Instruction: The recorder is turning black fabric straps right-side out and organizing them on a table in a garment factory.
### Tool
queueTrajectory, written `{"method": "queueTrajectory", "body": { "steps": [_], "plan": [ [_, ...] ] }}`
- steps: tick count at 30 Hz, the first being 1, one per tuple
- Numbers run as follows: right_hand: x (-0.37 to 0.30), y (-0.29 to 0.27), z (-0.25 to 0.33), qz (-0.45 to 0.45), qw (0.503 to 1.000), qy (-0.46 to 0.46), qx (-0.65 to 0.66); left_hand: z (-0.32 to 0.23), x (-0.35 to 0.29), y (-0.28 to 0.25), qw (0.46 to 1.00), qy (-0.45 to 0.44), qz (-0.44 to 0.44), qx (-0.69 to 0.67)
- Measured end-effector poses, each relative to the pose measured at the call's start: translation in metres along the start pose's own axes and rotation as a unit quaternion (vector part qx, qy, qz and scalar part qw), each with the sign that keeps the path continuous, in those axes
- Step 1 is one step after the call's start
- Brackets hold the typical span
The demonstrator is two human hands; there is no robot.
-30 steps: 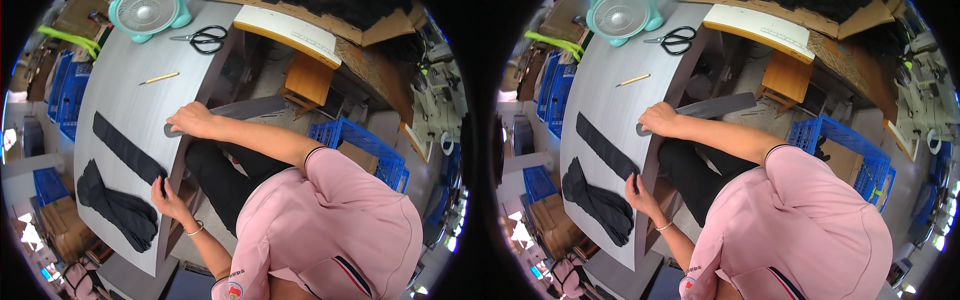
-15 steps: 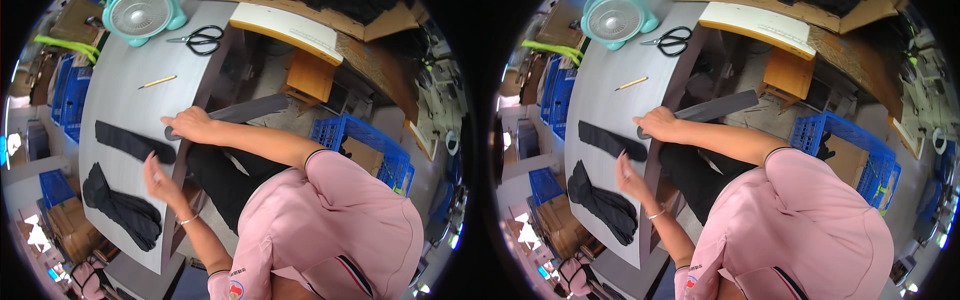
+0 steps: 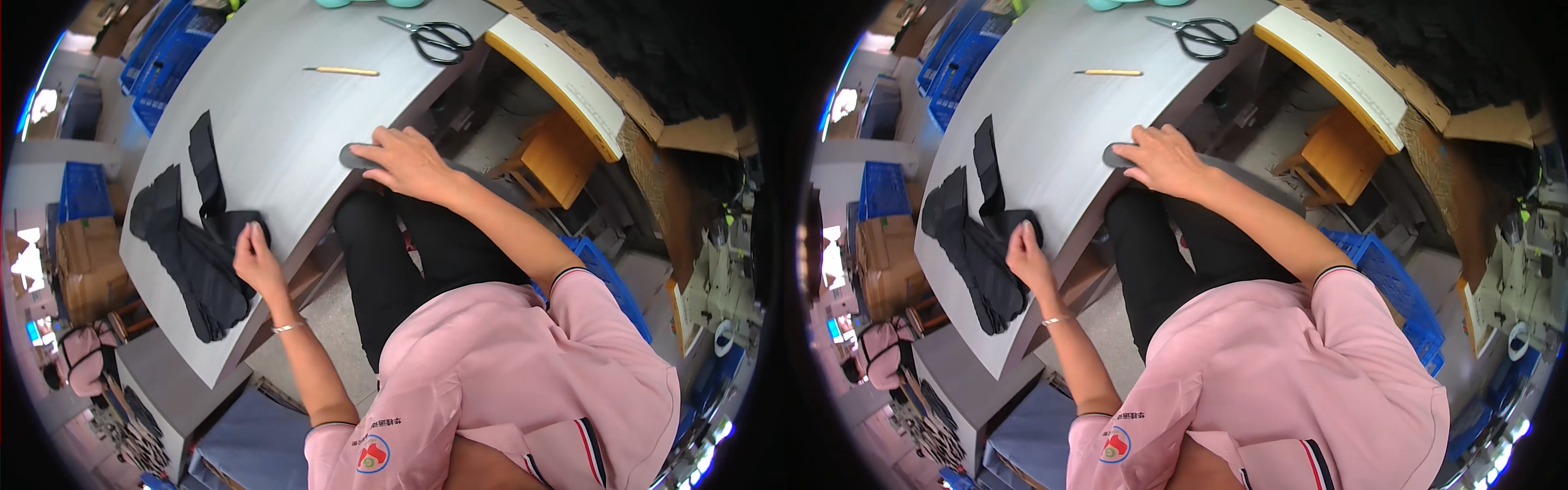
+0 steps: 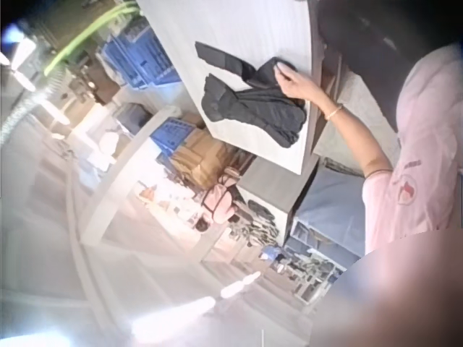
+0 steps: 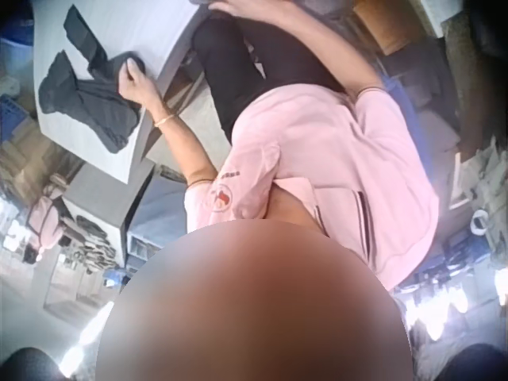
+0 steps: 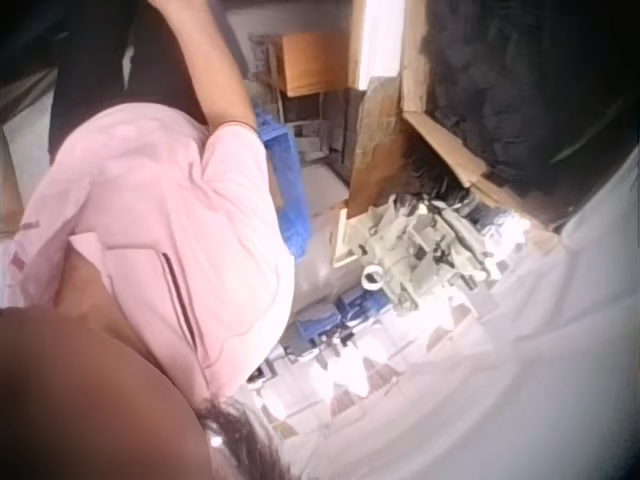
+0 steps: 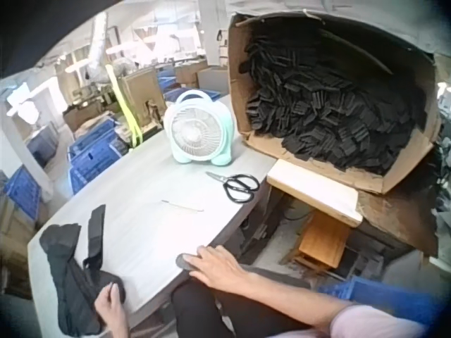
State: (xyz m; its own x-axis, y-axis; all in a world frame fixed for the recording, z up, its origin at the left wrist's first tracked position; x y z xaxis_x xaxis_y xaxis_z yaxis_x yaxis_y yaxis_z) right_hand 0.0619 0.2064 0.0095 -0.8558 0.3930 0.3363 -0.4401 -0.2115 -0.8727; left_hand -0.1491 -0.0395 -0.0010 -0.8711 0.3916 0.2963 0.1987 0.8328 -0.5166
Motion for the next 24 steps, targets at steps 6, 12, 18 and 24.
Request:
{"method": "queueTrajectory", "body": {
  "steps": [6,12,18,24],
  "plan": [
    [-0.005,-0.006,0.004,0.012,1.000,0.013,-0.001,-0.109,0.045,-0.004,0.981,0.088,-0.152,-0.082],
    [-0.010,-0.021,0.008,0.022,0.998,0.056,0.031,-0.078,-0.031,0.081,0.978,0.121,0.142,-0.088],
    [-0.019,-0.037,0.021,0.039,0.984,0.079,0.152,-0.095,-0.052,0.069,0.973,-0.100,0.128,-0.167],
    [-0.019,-0.045,0.065,-0.003,0.951,0.098,0.292,-0.087,-0.063,0.065,0.865,-0.253,0.058,-0.430]
  ]
}}
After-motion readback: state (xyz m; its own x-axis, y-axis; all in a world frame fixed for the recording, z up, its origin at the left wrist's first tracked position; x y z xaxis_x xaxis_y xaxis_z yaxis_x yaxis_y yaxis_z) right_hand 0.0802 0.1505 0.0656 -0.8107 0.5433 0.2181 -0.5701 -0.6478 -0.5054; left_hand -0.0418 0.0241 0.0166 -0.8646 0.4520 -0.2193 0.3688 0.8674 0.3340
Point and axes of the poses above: each hand's wrist, its own x-axis towards the middle knuckle, its own y-axis out of the palm, z = x × y, the point moved 2 cm from there along x, towards the middle knuckle, and after that the axes turned 6 degrees about -x, right-handed, at the moved point
